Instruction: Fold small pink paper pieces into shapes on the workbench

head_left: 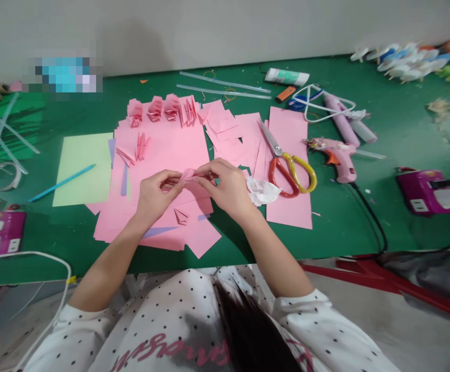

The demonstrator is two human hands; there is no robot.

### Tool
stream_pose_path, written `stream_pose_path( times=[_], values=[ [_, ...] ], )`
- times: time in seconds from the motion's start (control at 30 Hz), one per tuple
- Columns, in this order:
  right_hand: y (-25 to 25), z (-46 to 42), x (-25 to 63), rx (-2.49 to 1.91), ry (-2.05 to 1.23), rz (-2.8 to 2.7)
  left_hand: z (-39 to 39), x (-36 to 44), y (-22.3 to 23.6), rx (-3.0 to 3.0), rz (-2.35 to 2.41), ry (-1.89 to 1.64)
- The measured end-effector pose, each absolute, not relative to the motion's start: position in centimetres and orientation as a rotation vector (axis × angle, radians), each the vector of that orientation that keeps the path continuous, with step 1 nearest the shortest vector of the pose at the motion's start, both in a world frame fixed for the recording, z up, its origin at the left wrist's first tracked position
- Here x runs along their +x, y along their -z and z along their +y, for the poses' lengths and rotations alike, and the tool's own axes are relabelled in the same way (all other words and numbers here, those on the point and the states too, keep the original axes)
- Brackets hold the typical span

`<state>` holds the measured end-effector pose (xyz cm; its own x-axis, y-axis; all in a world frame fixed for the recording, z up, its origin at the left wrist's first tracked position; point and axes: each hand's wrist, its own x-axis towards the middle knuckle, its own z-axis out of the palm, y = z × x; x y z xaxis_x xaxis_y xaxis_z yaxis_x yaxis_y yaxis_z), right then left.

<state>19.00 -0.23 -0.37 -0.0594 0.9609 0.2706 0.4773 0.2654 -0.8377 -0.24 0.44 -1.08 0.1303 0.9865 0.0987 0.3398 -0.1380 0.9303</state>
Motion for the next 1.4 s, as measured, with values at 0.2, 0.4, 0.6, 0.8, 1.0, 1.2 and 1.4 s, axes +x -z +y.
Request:
stream_pose_path(
  times=[0.2,0.4,0.6,0.8,1.0,1.2,1.4],
  values=[
    [1.1,-0.1,18.1,-1.358,-0.727,-1.596,0.5,-0.2,1.2,1.589,1.301,-1.033],
    [0.3,-0.4,18.4,-1.394,-0.694,-1.571,0.6,-0.4,1.0,1.607,1.363,-1.091],
    [-0.5,-1.6,17.8,-1.296,-0.986,-2.190,1.1,-0.7,0.9,1.606,1.468,-1.126],
    [0.9,-2.1,16.3,-1.108,-0.954,-2.416,1.1,-0.6,1.0,1.609,1.484,-1.122],
    [0.0,-1.8,16.9,-1.125,-1.072,-1.882,1.3,-0.8,1.5,1.585,1.471,-1.094],
    [-0.1,-1.1,17.5,-1.213,-0.877,-1.518,1.3,-0.9,1.5,1.485,1.362,-1.074],
    [0.8,-0.6,17.6,-1.284,-0.782,-1.489,1.2,-0.7,1.3,1.440,1.331,-1.067]
  ],
)
